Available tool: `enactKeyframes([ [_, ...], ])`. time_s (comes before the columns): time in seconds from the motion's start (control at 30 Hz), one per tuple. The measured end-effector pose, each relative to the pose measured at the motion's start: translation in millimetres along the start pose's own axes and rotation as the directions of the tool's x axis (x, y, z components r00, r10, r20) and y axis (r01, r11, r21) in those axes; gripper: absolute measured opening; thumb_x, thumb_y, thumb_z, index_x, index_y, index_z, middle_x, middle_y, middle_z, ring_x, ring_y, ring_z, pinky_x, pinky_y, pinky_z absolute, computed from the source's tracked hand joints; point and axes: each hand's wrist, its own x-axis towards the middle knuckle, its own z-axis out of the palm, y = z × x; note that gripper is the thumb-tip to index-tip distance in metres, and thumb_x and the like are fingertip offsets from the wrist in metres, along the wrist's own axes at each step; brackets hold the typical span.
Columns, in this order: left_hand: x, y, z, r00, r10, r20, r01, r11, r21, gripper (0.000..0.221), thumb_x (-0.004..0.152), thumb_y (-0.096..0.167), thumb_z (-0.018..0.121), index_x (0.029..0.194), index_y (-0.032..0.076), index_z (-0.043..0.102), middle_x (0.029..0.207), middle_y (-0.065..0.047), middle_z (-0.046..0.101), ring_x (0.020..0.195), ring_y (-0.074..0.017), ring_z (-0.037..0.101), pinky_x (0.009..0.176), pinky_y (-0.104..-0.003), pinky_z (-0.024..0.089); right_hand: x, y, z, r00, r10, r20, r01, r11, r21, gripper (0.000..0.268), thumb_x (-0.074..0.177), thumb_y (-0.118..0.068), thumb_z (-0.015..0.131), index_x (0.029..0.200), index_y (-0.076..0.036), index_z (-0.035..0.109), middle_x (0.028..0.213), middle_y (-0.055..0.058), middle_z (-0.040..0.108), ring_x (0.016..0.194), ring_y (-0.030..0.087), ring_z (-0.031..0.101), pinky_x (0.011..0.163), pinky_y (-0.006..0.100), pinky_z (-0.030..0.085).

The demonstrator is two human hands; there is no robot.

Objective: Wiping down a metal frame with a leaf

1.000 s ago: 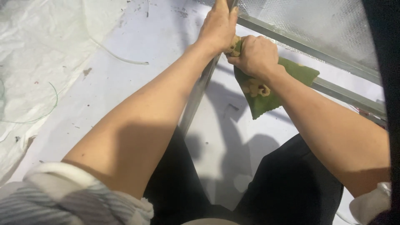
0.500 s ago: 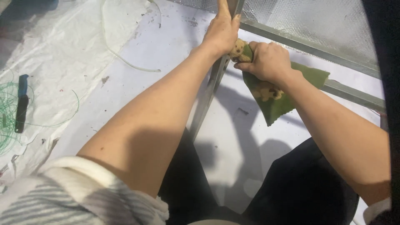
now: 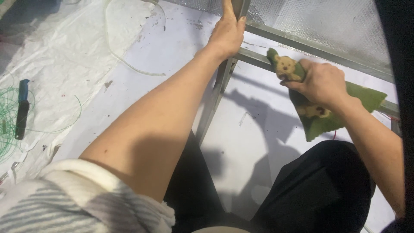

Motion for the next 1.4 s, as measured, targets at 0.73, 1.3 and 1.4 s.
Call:
enactKeyframes([
  [0.73,-3,-4,1,1.0,-0.013,-0.004,0.013,0.999,0.037,0.074,0.106,0.032,0.041,0.16,0.022,-0.008,0.146,-0.021,0.061,0.124,-0.0447,0.062,0.103,-0.053,0.045,-44,350,205,0.977,0.023,-0.213,0.146,0.658,0.738,0.049,0.071,-0.013,0.085,0.107,-0.008,0.052,0.089,0.002,0.054,0.078,0.01,0.045,0.062,0.028,0.035],
  [1.3,-5,0,4,0.999,-0.022,-0.045,0.024,0.999,0.045,0.069,0.106,0.032,0.04,0.158,0.02,-0.003,0.138,-0.022,0.067,0.114,-0.047,0.066,0.096,-0.053,0.047,-5,8,38,0.987,0.089,-0.134,-0.093,0.995,-0.024,0.064,0.081,-0.057,0.069,0.135,-0.023,0.058,0.116,0.016,0.069,0.102,0.041,0.066,0.083,0.059,0.048],
  [1.4,-12,11,-2,0.994,-0.108,0.001,0.108,0.994,0.02,0.071,0.107,0.031,0.04,0.161,0.017,-0.003,0.134,-0.022,0.069,0.115,-0.0408,0.069,0.1,-0.053,0.05,14,-63,27,0.979,-0.083,-0.188,0.093,0.994,0.049,0.082,0.079,-0.058,0.069,0.148,-0.023,0.042,0.134,0.02,0.053,0.116,0.047,0.05,0.093,0.062,0.036],
])
